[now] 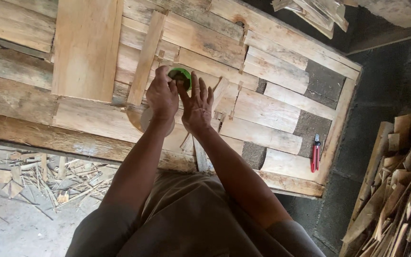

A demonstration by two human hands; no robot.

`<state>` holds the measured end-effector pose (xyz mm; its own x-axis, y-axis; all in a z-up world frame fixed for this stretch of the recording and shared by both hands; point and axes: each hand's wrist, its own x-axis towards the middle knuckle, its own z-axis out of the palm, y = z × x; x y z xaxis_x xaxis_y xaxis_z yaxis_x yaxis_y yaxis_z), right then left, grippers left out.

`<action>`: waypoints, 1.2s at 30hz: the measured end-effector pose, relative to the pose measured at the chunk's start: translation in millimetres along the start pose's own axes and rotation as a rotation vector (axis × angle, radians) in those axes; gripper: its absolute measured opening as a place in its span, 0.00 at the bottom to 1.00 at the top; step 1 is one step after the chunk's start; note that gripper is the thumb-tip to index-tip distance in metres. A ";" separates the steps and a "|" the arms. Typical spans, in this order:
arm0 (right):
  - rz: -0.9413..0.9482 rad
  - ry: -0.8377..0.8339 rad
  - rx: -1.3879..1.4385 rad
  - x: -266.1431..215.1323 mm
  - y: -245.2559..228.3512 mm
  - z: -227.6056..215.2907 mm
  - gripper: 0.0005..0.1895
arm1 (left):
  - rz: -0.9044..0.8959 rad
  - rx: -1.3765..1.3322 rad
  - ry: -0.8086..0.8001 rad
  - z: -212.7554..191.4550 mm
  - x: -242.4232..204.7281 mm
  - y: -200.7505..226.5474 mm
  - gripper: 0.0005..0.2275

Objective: Cutting and fitting small wood veneer pieces into gaps on a wooden panel.

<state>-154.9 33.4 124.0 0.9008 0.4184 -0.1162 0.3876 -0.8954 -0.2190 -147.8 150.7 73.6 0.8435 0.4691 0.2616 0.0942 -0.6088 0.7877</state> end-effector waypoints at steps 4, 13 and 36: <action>0.010 0.062 0.017 7.8 3.4 8.3 0.45 | -0.041 -0.053 -0.008 0.0 3.9 -1.2 0.21; 0.097 0.382 0.423 19.0 28.7 -2.1 0.17 | -0.362 -0.753 0.032 -7.1 -9.2 19.7 0.18; 0.245 0.489 0.537 32.3 310.4 -30.2 0.04 | 0.613 0.291 -0.499 206.5 6.1 103.6 0.23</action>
<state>0.4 -235.6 81.5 0.9813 -0.0091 0.1921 0.1300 -0.7046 -0.6976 -23.7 -41.7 41.6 0.9181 -0.2948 0.2651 -0.3821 -0.8361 0.3935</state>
